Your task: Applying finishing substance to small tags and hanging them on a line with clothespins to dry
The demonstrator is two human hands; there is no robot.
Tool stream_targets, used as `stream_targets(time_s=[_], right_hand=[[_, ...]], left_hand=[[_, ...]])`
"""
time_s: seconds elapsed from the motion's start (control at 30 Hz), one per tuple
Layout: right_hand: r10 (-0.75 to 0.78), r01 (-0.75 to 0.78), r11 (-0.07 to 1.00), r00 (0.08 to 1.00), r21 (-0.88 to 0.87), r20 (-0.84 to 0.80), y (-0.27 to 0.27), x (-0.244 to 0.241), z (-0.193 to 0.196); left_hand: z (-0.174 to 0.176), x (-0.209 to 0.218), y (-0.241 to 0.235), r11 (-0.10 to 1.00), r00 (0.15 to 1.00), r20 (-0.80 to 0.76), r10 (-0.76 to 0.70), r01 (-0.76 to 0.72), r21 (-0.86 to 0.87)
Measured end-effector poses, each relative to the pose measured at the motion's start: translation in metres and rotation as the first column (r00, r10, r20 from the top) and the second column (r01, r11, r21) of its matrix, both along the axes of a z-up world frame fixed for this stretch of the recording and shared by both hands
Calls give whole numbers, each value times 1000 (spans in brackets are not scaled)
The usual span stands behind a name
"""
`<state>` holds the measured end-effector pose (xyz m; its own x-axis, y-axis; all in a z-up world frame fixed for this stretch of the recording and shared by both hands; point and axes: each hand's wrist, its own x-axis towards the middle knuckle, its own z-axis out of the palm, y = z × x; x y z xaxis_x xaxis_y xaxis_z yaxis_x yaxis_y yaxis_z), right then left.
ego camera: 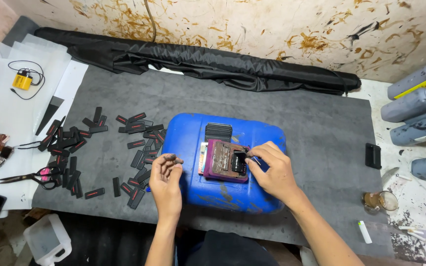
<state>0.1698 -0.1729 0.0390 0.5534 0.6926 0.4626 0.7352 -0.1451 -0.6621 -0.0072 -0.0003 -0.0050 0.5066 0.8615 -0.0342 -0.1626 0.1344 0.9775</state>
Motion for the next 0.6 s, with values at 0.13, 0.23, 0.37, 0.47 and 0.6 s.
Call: stream_targets(time_s=[0.13,0.23,0.37,0.47,0.6], right_hand=[[46,-46,999,999,-3,27,3,3,-1],[60,-60,998,997,-8,46,5,3,1],[79,-77,997,994,-32,81,5,6,0],[95,-83,992,987,-96,132,4,8,1],[107,-71,987,960,-147,259,4,7,7]], left_hand=[[-2,-2,1,1000,1000,9,10,-10,-11],[-2,-2,0,1000,1000,9,13,-13,-22],[0,0,0,1000,1000,0,7,-7,-8],[1,2,-1,1000,1000,-1,-2,2,-12],[1,2,-1,1000,1000,-14,-5,5,-7]])
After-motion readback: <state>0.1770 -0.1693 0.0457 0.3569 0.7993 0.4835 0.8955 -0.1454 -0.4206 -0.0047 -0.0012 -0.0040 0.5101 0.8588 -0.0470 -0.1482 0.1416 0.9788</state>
